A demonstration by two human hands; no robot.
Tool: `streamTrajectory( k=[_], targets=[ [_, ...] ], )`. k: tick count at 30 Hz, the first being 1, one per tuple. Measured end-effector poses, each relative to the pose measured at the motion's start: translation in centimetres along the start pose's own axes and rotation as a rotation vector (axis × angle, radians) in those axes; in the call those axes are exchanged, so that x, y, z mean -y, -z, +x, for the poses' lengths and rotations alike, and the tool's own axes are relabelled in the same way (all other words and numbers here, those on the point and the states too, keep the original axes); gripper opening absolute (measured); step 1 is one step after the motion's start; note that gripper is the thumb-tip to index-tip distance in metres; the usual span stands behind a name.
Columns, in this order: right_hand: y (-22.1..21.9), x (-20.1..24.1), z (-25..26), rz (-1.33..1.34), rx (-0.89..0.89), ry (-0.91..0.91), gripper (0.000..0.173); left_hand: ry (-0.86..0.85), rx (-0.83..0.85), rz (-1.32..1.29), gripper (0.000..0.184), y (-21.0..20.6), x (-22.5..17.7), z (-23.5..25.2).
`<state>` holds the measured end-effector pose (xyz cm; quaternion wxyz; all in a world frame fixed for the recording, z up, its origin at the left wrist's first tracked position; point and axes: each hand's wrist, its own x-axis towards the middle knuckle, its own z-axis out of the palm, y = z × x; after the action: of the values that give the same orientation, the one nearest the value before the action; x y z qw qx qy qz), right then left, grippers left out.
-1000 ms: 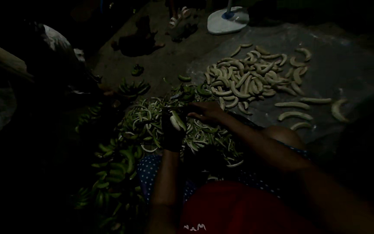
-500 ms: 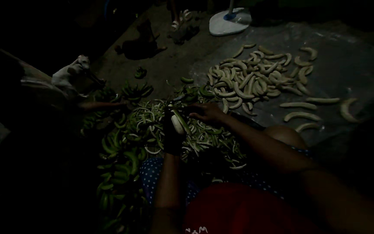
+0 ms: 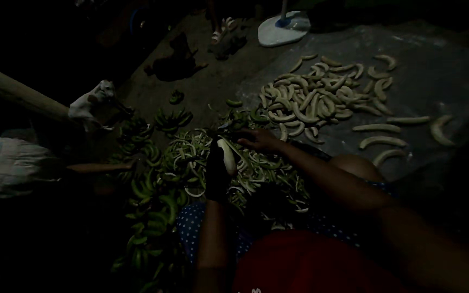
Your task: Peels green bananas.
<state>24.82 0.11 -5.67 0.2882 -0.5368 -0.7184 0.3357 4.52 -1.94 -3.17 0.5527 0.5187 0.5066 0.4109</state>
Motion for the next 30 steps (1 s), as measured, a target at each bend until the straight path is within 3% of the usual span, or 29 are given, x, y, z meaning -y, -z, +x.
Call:
streamTrajectory(
  k=[3,6,12,14,17,20,23,28,30],
  targets=[
    [0.1,-0.4,0.0,-0.005,-0.006,-0.001,0.045,0.024,0.06,0.05,0.041,0.6,-0.2,-0.3],
    [0.6,-0.3,-0.1,-0.032,0.005,-0.024,0.046,-0.013,0.198,-0.156,0.049,1.4,1.1,-0.1],
    [1.4,-0.4,-0.2,-0.241,-0.097,-0.063,0.049,0.118,0.204,-0.419,0.033,1.4,1.4,0.8],
    [1.7,-0.3,-0.2,-0.276,-0.163,-0.086,0.051,0.156,0.197,-0.507,0.038,1.5,2.0,1.6],
    [1.5,-0.9,-0.6,-0.268,-0.196,0.017,0.052,0.249,0.16,-0.681,0.052,1.4,1.6,2.0],
    [0.7,-1.0,-1.0,-0.217,-0.173,0.16,0.046,0.28,0.189,-0.818,0.052,1.8,1.3,2.2],
    [-0.2,-2.2,-1.3,-0.231,-0.172,0.344,0.049,0.252,0.161,-0.681,0.053,2.3,1.6,1.9],
    [-0.6,-1.4,-2.6,-0.273,-0.087,0.486,0.047,0.22,0.018,-0.372,0.036,3.1,1.9,0.5],
    [-0.6,-1.4,-2.9,-0.319,-0.07,0.501,0.052,0.189,-0.093,-0.047,0.031,3.3,2.1,-0.6]
  ],
)
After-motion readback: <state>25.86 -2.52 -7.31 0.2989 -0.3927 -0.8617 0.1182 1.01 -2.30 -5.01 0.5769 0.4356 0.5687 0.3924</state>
